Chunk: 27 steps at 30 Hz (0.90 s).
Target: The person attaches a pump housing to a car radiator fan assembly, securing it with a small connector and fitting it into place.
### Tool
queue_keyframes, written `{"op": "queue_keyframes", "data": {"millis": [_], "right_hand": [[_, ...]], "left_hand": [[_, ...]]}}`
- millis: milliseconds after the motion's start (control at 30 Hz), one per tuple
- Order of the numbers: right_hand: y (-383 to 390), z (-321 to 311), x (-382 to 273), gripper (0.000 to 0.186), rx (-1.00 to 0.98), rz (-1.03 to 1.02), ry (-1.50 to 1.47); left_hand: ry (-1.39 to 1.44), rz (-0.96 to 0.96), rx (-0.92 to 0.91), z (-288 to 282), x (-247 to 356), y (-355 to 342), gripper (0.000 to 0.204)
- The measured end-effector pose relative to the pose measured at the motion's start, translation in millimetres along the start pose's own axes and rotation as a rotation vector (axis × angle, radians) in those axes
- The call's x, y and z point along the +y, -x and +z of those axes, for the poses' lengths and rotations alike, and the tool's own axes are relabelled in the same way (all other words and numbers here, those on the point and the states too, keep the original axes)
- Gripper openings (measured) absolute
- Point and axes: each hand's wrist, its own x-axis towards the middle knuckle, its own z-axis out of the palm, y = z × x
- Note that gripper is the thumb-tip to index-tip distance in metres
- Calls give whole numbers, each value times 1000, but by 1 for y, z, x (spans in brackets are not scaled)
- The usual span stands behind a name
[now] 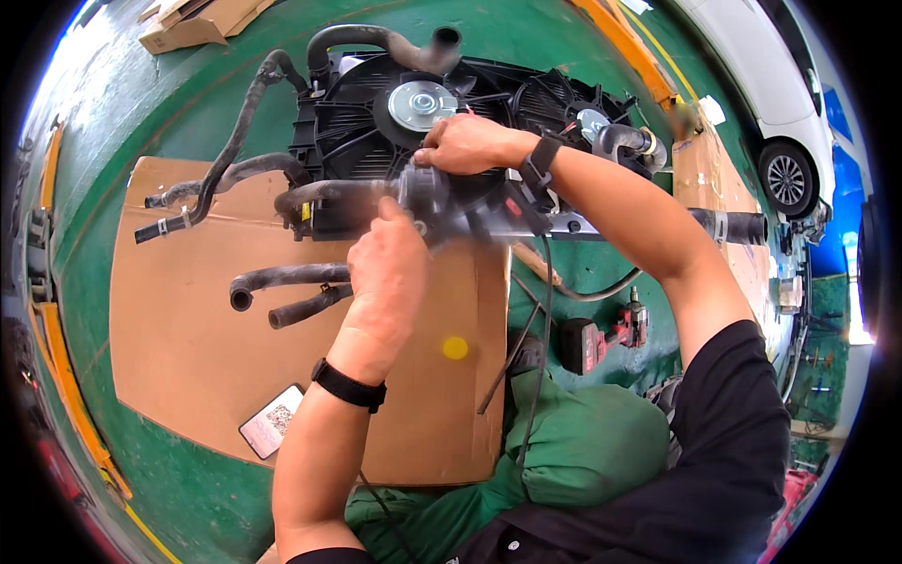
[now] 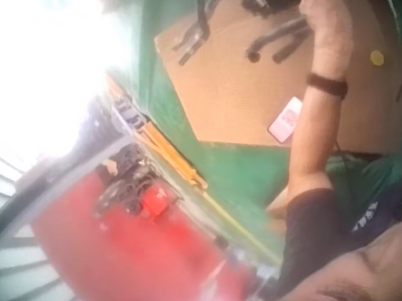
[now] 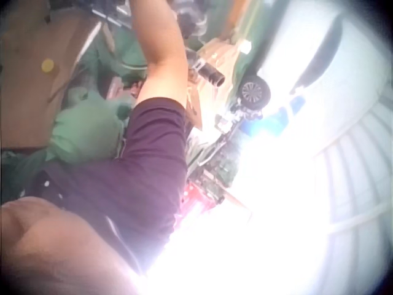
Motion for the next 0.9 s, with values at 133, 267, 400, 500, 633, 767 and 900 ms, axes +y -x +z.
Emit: {"op": "queue_keyframes", "data": {"millis": [133,267,400,500,633,767,900], "right_hand": [[2,-12,15,44,77,-35,-160],[-7,-15,7,36,-58,-196,109],[-23,-21,7,33,-28,-399,262],[-17,-18,-2,29,-14,-322,298],[3,-3,8,51,-85,70,20],[10,-14,1,45,-14,11,60],[2,-21,-14,35,-78,-69,182]], "left_hand": [[-77,23,15,7,0,-1,42],[-99,23,-12,0,2,0,37],[-109,9,-18,1,5,1,31],[-80,-7,33,12,-2,-1,32],[-3,28,66,10,-2,-2,29],[-21,29,66,10,-2,1,27],[-52,51,97,17,-7,2,22]]}}
